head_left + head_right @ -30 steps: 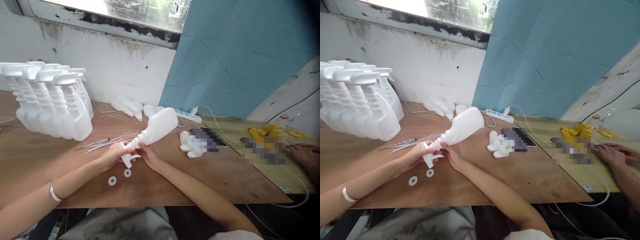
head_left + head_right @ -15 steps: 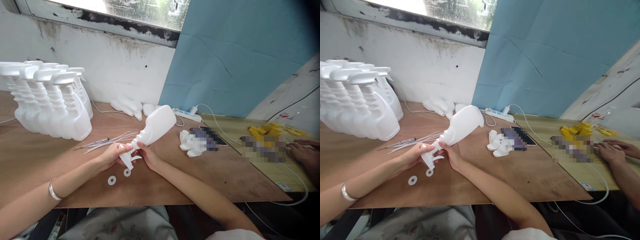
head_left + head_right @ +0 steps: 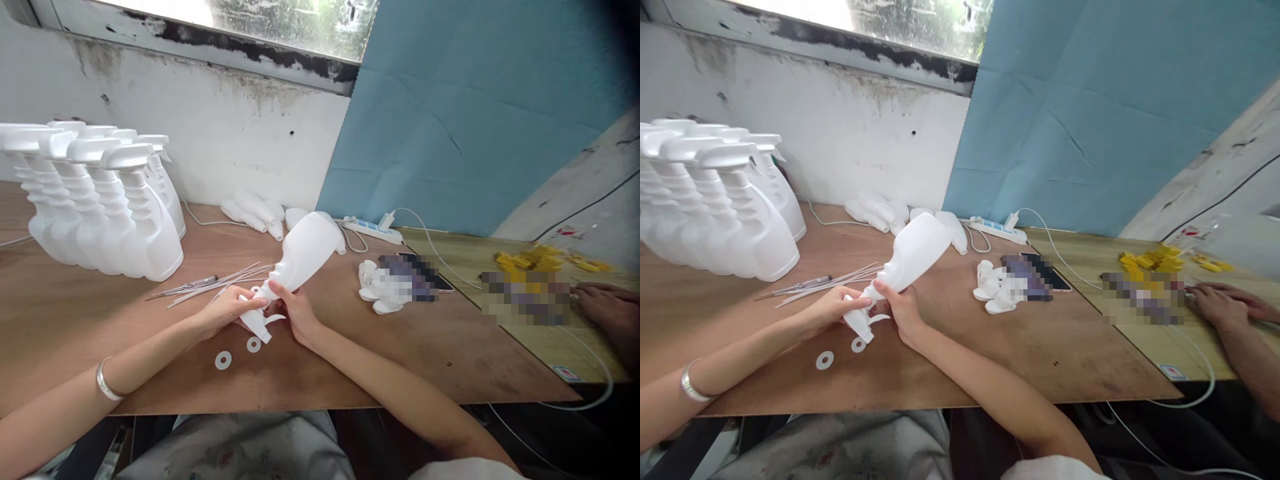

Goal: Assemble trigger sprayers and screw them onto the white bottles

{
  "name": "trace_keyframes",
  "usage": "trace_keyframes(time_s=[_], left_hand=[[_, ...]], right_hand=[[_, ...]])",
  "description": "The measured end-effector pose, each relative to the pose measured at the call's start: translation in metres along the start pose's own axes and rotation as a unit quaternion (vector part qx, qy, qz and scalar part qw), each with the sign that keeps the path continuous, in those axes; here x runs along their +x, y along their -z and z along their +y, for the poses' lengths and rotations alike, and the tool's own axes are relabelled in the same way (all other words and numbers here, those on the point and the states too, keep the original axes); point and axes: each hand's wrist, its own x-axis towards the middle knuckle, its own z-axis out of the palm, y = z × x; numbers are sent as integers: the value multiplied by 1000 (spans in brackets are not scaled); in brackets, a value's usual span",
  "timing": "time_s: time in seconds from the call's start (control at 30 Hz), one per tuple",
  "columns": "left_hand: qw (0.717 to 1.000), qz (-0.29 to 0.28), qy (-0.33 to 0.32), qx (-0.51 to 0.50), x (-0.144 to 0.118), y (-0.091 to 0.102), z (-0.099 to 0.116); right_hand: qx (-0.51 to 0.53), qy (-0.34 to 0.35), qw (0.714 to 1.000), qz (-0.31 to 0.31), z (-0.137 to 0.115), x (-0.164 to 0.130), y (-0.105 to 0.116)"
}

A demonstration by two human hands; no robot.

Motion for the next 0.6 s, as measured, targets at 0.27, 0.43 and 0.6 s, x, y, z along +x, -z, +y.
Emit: trace_keyframes(time_s=[0.27,0.43,0.6], left_hand=[[974,-46,40,-219,-1,1,-2],[941,-49,40,-333,-2,1,-5],[926,-131,-21,-352,-1,5,-10]], right_hand=[[-53,150,987,16,8,5,8],[-81,196,977,-23,5,0,8],[-232,289,924,-89,4,-9,8]])
